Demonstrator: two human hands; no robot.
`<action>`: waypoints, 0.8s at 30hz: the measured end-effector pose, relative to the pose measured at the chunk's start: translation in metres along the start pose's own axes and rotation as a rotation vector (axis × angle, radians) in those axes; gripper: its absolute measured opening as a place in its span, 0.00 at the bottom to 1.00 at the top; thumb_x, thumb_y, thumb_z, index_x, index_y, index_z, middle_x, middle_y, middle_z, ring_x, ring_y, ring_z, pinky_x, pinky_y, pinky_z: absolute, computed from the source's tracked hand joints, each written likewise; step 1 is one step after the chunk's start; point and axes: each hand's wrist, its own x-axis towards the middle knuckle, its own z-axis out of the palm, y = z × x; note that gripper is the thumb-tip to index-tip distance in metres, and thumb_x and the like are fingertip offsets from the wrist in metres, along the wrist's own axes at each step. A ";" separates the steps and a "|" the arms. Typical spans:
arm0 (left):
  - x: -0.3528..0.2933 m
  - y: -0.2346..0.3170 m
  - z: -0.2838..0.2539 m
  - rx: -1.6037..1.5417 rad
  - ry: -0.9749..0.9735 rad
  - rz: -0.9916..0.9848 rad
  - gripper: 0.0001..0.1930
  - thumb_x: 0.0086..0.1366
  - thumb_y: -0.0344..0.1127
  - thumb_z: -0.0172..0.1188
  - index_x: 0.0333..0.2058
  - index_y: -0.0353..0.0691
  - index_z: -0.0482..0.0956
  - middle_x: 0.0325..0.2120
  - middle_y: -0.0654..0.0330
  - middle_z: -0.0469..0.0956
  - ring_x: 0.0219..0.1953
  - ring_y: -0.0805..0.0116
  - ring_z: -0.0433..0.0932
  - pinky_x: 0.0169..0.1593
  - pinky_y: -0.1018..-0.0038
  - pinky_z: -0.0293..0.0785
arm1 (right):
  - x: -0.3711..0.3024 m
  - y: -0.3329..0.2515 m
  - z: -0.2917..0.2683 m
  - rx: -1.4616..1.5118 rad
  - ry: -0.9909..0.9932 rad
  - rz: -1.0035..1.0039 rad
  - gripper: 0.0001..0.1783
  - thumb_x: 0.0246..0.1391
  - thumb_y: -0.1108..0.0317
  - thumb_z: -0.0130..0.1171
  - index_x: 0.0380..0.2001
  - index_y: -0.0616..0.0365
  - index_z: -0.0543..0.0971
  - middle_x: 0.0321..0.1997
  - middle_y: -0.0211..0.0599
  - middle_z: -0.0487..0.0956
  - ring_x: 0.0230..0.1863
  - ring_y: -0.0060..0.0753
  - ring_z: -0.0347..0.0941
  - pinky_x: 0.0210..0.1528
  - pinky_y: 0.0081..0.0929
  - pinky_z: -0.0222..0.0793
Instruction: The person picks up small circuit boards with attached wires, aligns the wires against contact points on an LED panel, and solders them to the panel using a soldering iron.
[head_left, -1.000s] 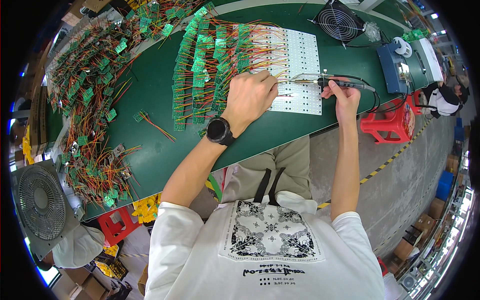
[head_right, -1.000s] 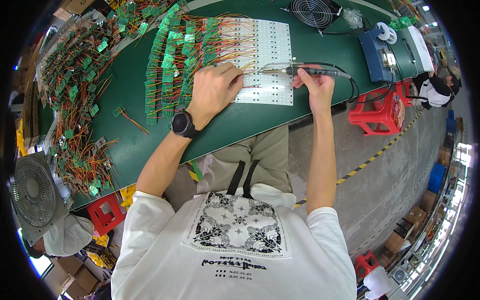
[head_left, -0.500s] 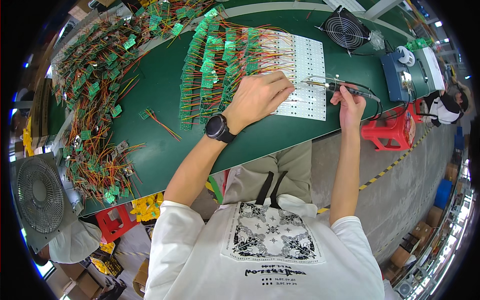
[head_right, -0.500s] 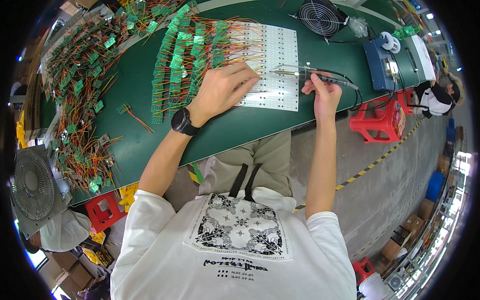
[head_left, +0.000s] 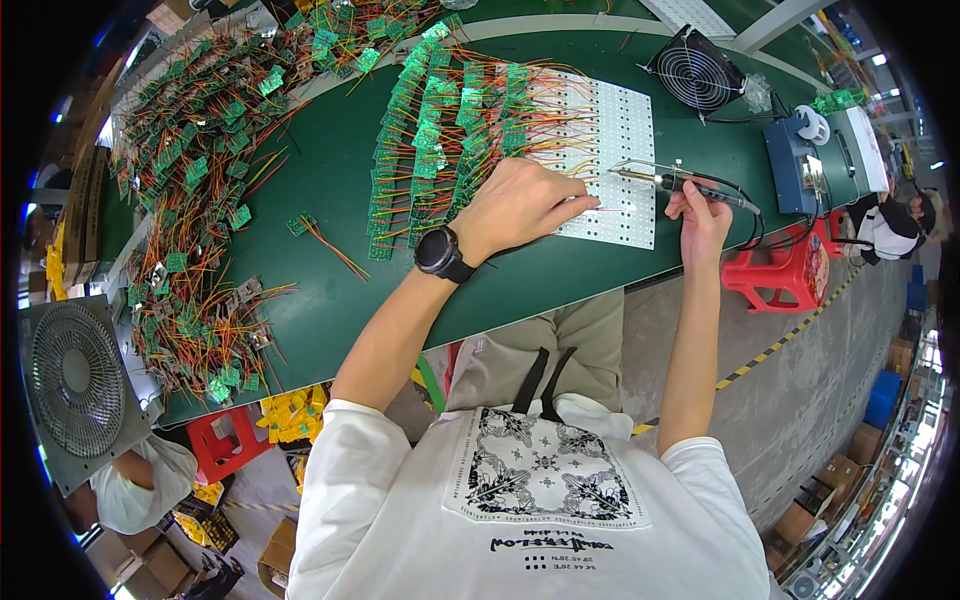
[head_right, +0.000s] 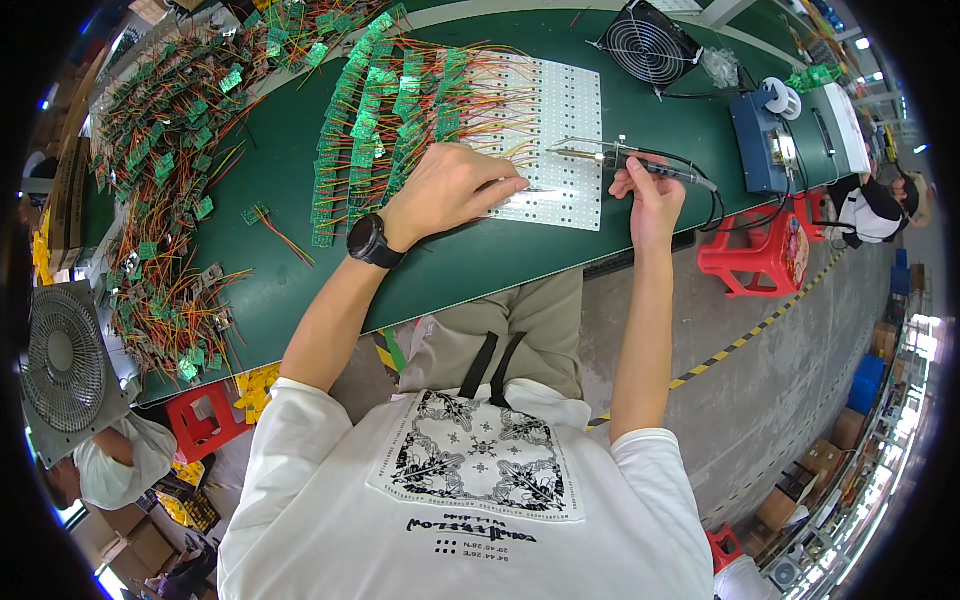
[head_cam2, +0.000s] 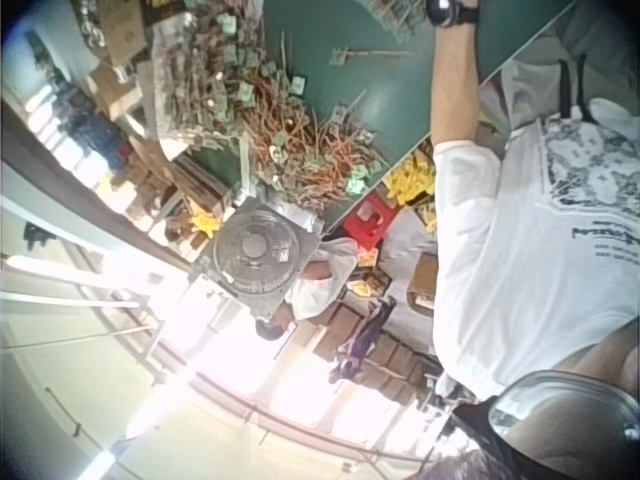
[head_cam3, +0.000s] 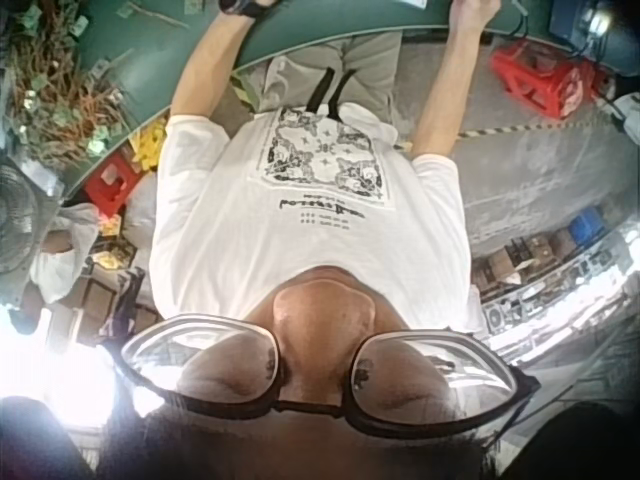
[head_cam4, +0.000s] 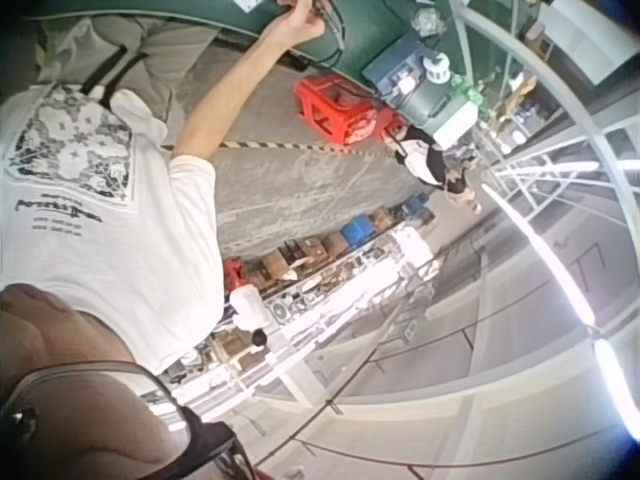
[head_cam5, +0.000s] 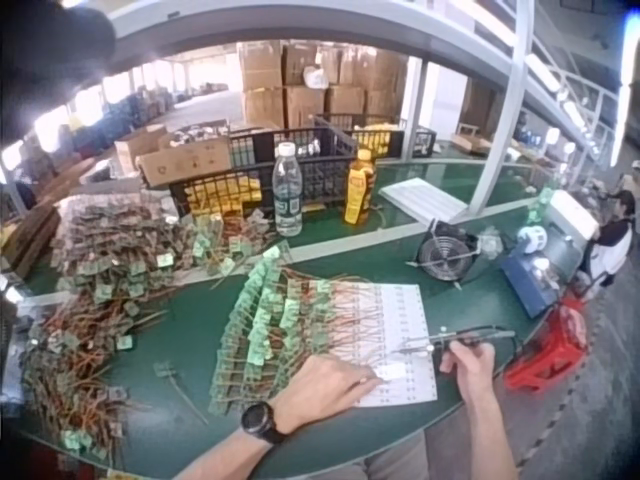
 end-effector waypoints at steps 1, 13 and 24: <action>0.000 -0.001 0.001 0.001 0.001 0.000 0.13 0.64 0.43 0.58 0.28 0.41 0.82 0.21 0.55 0.78 0.25 0.52 0.78 0.30 0.60 0.72 | 0.000 0.000 0.000 0.007 -0.004 0.004 0.10 0.56 0.73 0.61 0.40 0.69 0.78 0.25 0.41 0.80 0.21 0.29 0.75 0.25 0.20 0.68; -0.003 -0.003 0.007 0.148 0.094 -0.003 0.06 0.59 0.35 0.62 0.29 0.39 0.82 0.26 0.60 0.76 0.27 0.59 0.77 0.30 0.66 0.73 | 0.002 0.001 -0.007 -0.066 -0.135 0.027 0.12 0.56 0.75 0.60 0.42 0.70 0.77 0.28 0.43 0.81 0.23 0.30 0.77 0.28 0.21 0.70; -0.003 -0.006 0.015 0.237 0.115 0.009 0.05 0.57 0.33 0.64 0.28 0.38 0.80 0.24 0.60 0.74 0.25 0.59 0.77 0.29 0.66 0.74 | 0.000 -0.001 -0.006 -0.100 -0.160 0.012 0.12 0.56 0.76 0.59 0.42 0.72 0.77 0.28 0.44 0.81 0.24 0.31 0.78 0.28 0.21 0.72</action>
